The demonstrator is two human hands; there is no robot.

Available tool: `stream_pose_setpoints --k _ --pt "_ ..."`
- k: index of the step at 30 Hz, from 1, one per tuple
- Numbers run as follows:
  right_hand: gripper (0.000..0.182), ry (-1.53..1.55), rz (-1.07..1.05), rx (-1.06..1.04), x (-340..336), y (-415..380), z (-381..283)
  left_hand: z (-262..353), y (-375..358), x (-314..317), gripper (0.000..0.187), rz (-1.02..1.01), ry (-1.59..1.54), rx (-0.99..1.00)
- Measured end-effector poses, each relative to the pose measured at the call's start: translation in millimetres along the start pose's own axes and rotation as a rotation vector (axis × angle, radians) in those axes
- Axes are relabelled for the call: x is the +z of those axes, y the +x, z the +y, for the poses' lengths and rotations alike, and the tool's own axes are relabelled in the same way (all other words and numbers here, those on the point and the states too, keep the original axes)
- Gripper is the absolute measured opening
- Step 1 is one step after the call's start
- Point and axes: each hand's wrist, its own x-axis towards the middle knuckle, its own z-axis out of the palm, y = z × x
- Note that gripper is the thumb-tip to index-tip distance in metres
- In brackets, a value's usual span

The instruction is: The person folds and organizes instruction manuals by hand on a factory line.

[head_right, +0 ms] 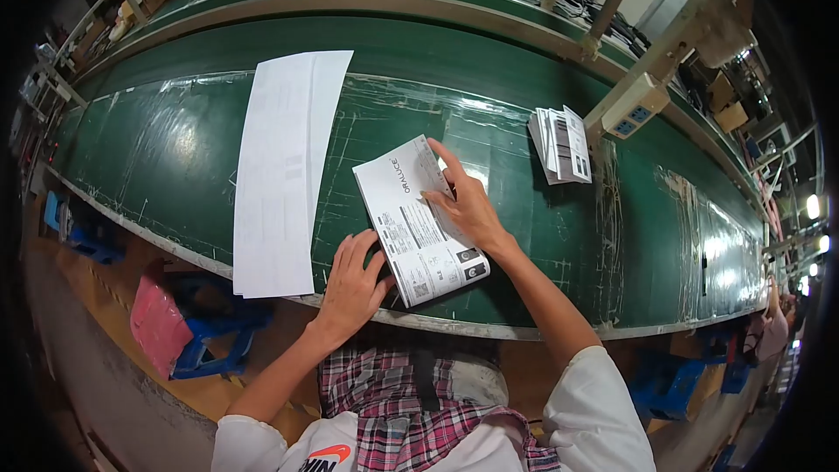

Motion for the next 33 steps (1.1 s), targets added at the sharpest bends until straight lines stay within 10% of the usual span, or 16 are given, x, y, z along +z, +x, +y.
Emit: stream_pose_setpoints --k 10,33 --pt "0.030 -0.153 -0.050 -0.129 6 11 16 1 0 -4 0.037 -0.021 -0.005 -0.020" --pt "0.028 -0.213 -0.161 -0.059 2 17 5 0 1 -10 0.033 0.085 -0.345 -0.206"
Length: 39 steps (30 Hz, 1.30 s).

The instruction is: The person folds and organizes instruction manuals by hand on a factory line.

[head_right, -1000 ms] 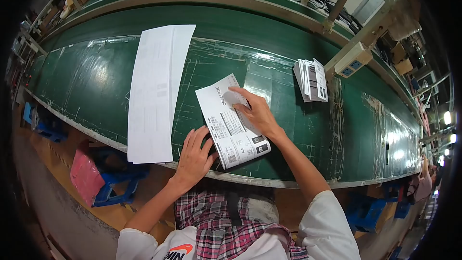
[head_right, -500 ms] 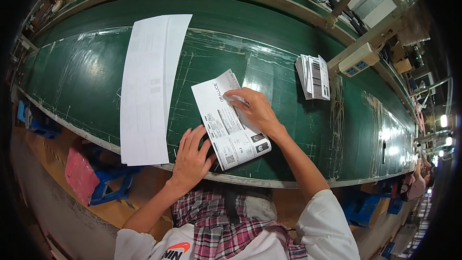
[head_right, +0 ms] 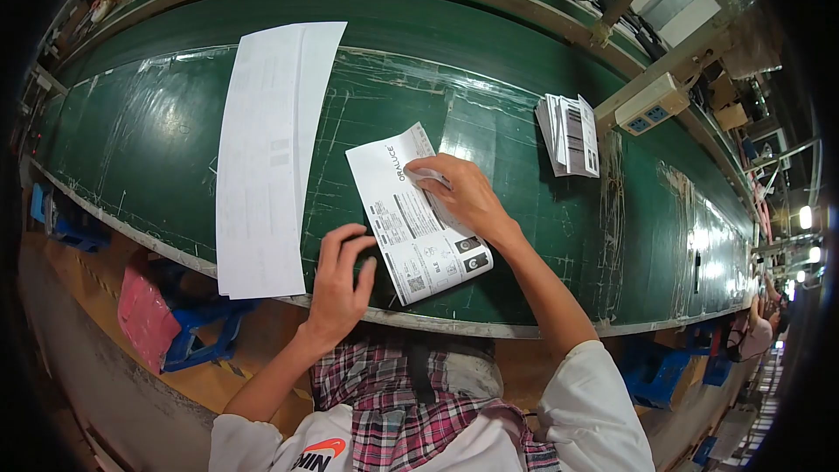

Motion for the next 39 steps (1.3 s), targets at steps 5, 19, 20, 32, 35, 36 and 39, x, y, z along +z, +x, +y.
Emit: stream_pose_setpoints --k 5,19,20,32,35,36,39 --pt "0.028 -0.005 -0.021 -0.013 -1 2 0 2 31 -3 0.040 0.116 -0.036 0.029" --pt "0.029 -0.005 -0.013 -0.024 -1 2 3 -26 55 30 0.080 -0.005 0.347 0.022" --pt "0.029 -0.004 -0.015 -0.019 -1 2 3 -26 55 31 0.080 -0.006 0.353 0.019" --pt "0.029 -0.017 -0.015 -0.015 0 3 3 -26 56 33 0.084 0.016 0.388 0.016" --pt "0.029 0.001 -0.012 -0.017 -1 3 2 -27 55 33 0.085 0.023 0.389 0.013" --pt "0.029 -0.001 -0.011 -0.016 -1 3 2 -26 56 33 0.085 0.024 0.388 0.012" --pt "0.029 -0.025 -0.004 -0.008 -1 2 1 -26 56 32 0.086 0.013 0.390 -0.001"
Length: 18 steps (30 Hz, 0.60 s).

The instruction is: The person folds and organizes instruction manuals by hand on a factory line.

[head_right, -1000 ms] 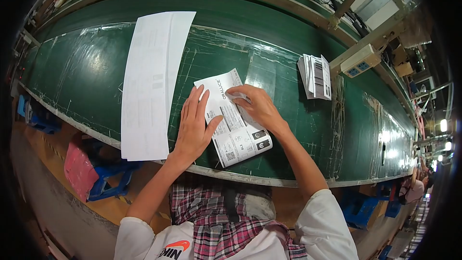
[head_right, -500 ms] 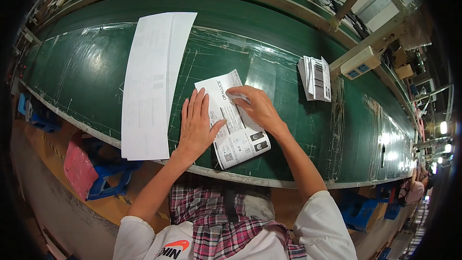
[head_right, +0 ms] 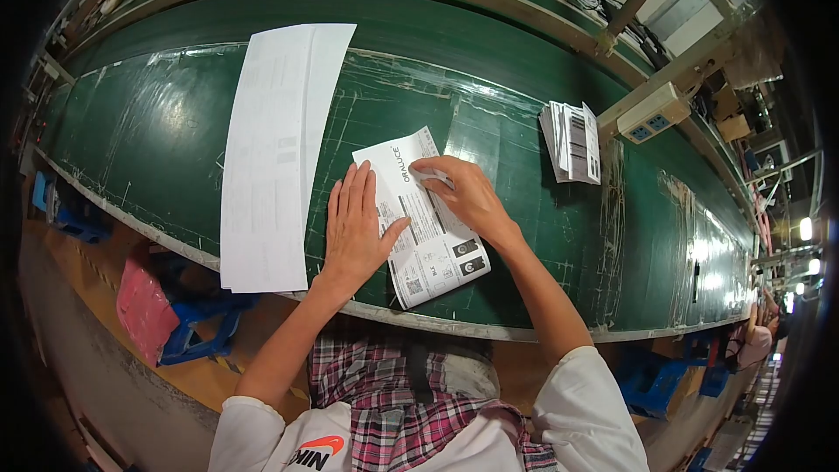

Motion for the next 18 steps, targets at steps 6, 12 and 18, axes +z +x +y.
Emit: stream_pose_setpoints --k 6,12,18 --pt "0.029 -0.111 0.034 0.057 0 -1 -7 -1 0 1 0.087 0.010 -0.002 0.002" --pt "0.036 -0.237 0.039 0.179 -3 -2 -13 -2 0 0 0.086 0.021 0.010 0.018" --pt "0.038 -0.212 0.068 0.133 -2 -4 -8 -2 0 1 0.085 0.016 0.008 0.020"
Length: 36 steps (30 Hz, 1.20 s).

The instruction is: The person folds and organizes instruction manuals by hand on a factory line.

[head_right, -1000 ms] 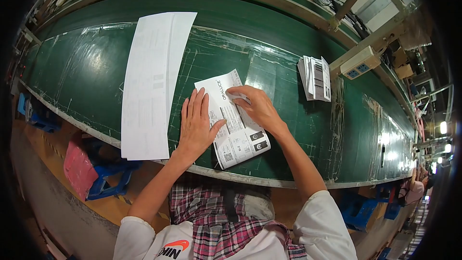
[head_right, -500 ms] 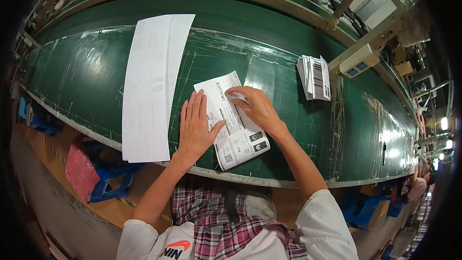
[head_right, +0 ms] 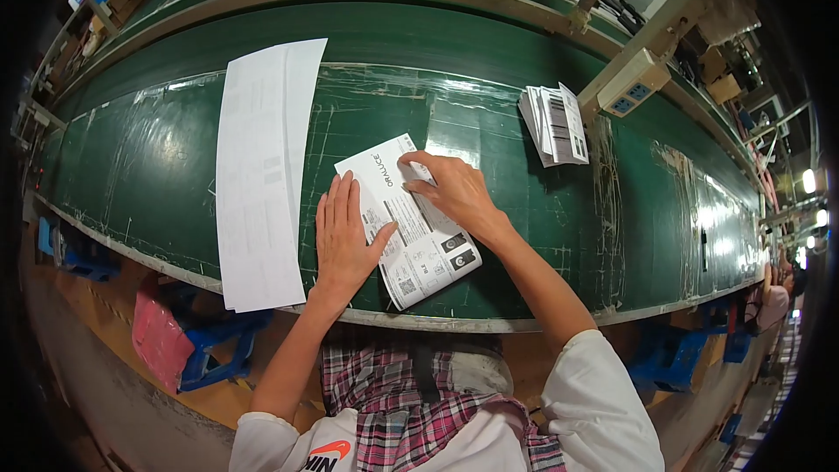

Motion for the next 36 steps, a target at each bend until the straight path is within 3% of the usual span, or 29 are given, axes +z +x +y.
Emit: stream_pose_setpoints --k 6,9,12,13,19,24,36 --pt "0.037 0.028 0.001 0.002 2 -2 0 3 1 -4 0.077 0.064 0.035 0.033" --pt "0.036 0.019 -0.034 0.024 -3 -1 -4 11 8 -21 0.052 0.028 -0.065 0.238" --pt "0.035 0.008 -0.040 0.023 -2 -2 -2 11 7 -18 0.030 -0.205 -0.216 0.452" --pt "0.035 -0.001 -0.052 0.032 -4 -1 -4 14 8 -20 0.020 -0.134 -0.219 0.508" --pt "0.035 -0.052 0.056 -0.083 8 -1 13 20 0 -31 0.022 -0.267 -0.214 0.552" --pt "0.036 -0.189 0.088 -0.111 5 -1 12 25 -13 -29 0.025 -0.303 -0.184 0.622" --pt "0.037 -0.197 0.137 -0.178 13 0 20 33 -39 -34 0.040 -0.319 -0.171 0.649"
